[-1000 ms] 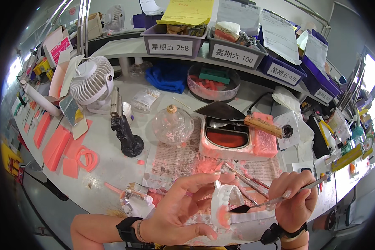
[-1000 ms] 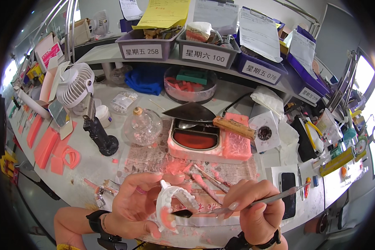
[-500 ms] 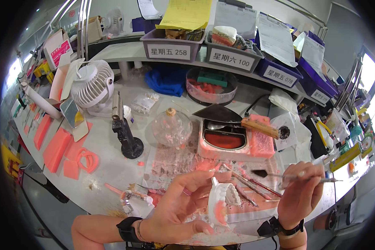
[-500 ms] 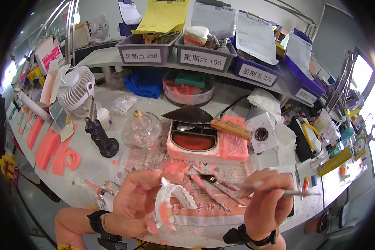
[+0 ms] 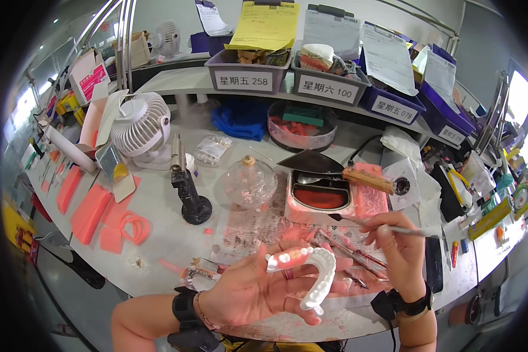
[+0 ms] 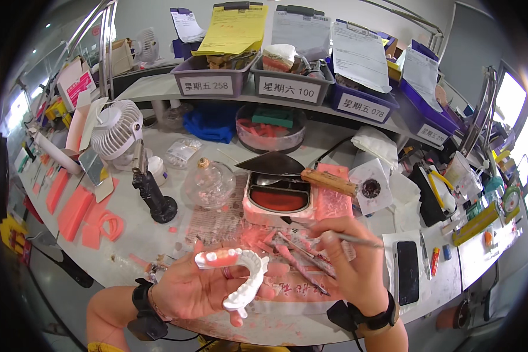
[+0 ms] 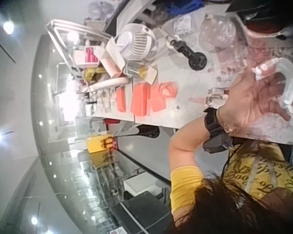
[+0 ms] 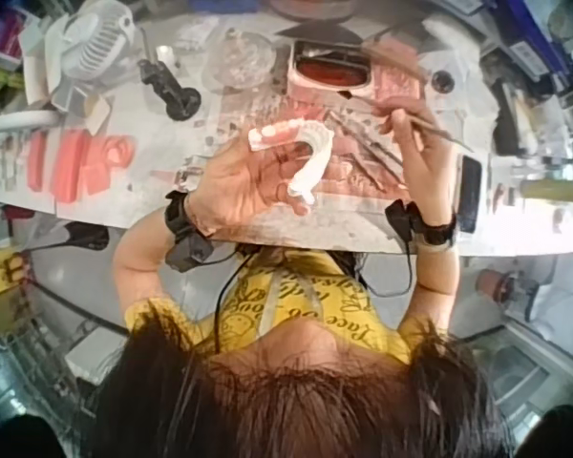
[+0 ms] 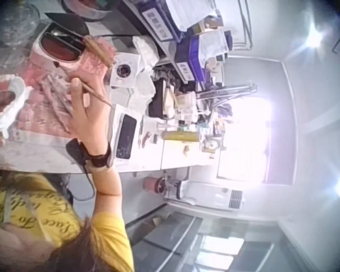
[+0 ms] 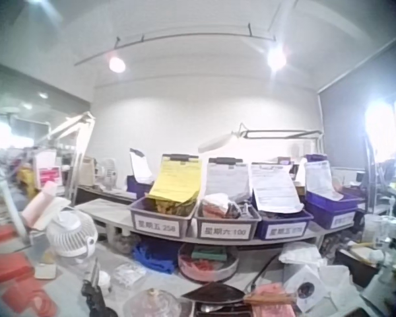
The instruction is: Applying wax and trimming a dental cast to form a dental mold.
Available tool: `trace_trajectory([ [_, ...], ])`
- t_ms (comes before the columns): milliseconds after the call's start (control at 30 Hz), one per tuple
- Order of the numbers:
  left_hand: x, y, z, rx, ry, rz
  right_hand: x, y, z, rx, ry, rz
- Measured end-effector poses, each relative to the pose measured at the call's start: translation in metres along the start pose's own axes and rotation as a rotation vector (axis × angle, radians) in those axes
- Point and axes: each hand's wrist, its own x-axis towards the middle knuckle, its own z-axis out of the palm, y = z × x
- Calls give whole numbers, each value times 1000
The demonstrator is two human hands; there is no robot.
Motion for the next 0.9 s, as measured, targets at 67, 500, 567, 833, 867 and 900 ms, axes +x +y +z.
trace_trajectory([
  [67, 3, 5, 5, 51, -38, -41, 2, 0, 3, -302, -137, -104],
  [500, 3, 3, 5, 117, -20, -44, 0, 10, 2, -116, -28, -36],
  [567, 6, -1, -8, -262, -202, -37, 7, 17, 4, -135, -1, -2],
  [833, 4, -5, 10, 359, 133, 74, 17, 22, 8, -247, 7, -6],
  [867, 5, -4, 11, 337, 153, 66, 18, 24, 7, -246, 8, -1],
  [900, 5, -3, 11, 337, 151, 62, 19, 27, 6, -262, -2, -16],
])
